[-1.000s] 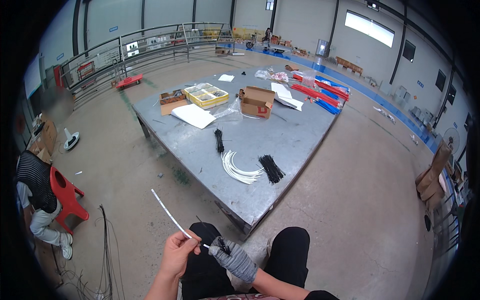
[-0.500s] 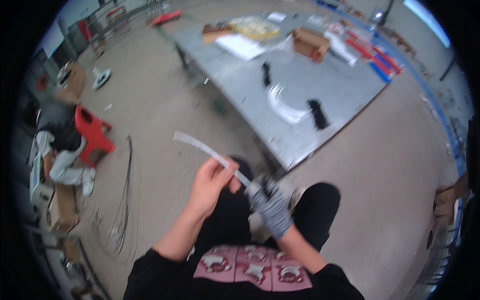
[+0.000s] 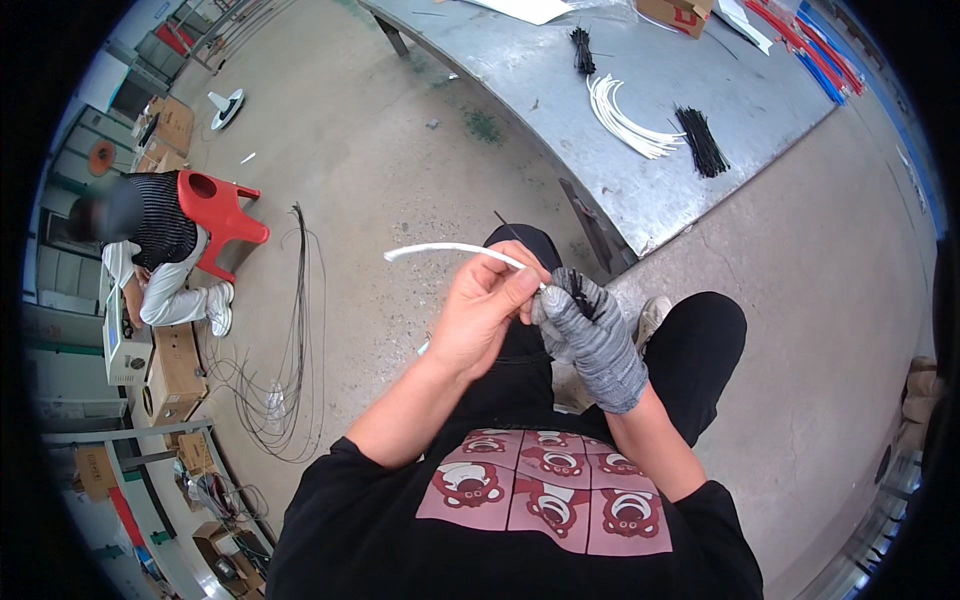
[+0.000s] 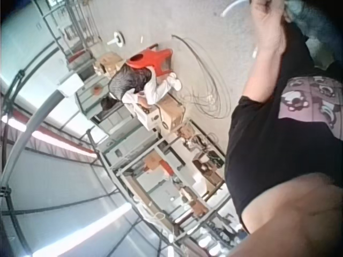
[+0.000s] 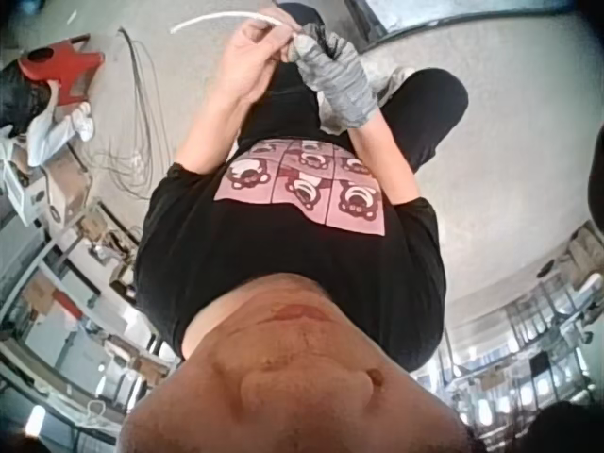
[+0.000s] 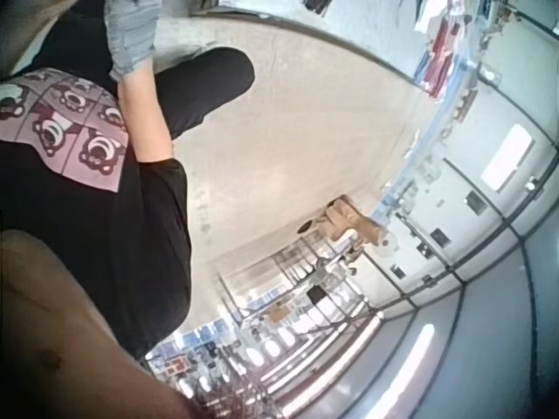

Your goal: The person sits on the floor and repeatedly inserts black wires into white plastic sleeves. They handle the wires and sleeves by hand, pulling the wires through the sleeves and occasionally gathering the wires into a bundle.

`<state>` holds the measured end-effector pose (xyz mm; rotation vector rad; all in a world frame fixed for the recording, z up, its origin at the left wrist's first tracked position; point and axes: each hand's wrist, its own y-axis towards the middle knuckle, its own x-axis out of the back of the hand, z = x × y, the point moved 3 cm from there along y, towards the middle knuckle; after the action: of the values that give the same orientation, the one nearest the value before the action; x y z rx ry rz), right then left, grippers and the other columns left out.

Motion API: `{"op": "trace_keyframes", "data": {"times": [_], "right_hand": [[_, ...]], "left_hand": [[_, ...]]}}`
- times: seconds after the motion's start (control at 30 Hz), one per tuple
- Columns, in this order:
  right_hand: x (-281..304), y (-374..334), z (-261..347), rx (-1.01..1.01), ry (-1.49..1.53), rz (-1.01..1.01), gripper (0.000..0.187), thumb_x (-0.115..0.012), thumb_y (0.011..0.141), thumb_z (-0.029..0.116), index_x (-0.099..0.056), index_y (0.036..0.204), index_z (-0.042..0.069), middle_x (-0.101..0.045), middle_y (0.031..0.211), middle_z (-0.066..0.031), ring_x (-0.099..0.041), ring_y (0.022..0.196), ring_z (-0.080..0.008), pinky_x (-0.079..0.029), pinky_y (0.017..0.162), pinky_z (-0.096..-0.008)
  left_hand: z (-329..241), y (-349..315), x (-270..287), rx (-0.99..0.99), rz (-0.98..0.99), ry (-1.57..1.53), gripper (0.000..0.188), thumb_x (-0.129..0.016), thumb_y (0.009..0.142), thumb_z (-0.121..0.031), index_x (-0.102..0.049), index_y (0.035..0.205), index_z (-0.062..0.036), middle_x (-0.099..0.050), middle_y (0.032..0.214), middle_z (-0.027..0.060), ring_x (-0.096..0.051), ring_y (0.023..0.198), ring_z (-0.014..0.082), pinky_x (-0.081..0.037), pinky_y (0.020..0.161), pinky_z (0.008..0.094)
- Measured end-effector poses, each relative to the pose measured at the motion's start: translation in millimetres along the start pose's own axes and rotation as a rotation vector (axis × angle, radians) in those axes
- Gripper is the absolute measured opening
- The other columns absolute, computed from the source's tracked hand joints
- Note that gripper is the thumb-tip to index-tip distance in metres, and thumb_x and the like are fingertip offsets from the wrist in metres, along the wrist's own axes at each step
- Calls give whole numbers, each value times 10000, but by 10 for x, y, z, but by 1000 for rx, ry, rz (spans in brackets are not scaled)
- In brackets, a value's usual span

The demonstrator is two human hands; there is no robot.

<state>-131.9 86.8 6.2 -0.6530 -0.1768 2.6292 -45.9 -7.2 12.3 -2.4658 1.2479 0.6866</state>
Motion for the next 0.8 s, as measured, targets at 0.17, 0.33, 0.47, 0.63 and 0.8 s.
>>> {"op": "trace_keyframes", "data": {"times": [0.17, 0.33, 0.47, 0.63, 0.8], "right_hand": [[104, -95, -159, 3, 395, 175, 205, -641, 859, 295, -525, 843, 127, -513, 678, 31, -446, 524, -51, -344, 429, -183], [144, 159, -168, 40, 161, 175, 113, -544, 927, 198, -598, 879, 110, -492, 652, 73, -433, 539, -29, -344, 466, -176], [108, 135, -18, 13, 65, 177, 123, -566, 925, 241, -602, 901, 125, -495, 688, 87, -419, 565, -13, -337, 475, -173], [122, 157, -108, -73, 58, 211, 211, -569, 917, 324, -595, 881, 117, -490, 644, 64, -413, 492, -27, -318, 446, -169], [38, 121, -53, 17, 90, 244, 224, -551, 926, 324, -592, 889, 107, -493, 643, 60, -412, 484, -31, -319, 442, -171]], "left_hand": [[-115, 117, 196, -116, -100, -859, 35, -536, 909, -99, -511, 888, -88, -479, 818, 2, -403, 629, 83, -366, 546, 210], [-116, 29, 163, -178, -165, 111, 157, -652, 827, -91, -555, 933, -29, -545, 880, 53, -513, 618, 128, -424, 554, 235], [-229, -8, -55, -86, -45, 375, 109, -601, 793, 23, -622, 900, 17, -548, 792, 34, -529, 645, 96, -435, 574, 212], [-289, 27, -44, -160, 31, 471, 67, -592, 802, 37, -618, 860, 17, -528, 815, 15, -502, 656, 67, -417, 603, 202], [-327, 74, 33, -137, -16, 294, 45, -583, 817, 14, -574, 857, -4, -525, 765, 16, -496, 643, 75, -408, 588, 202]]}}
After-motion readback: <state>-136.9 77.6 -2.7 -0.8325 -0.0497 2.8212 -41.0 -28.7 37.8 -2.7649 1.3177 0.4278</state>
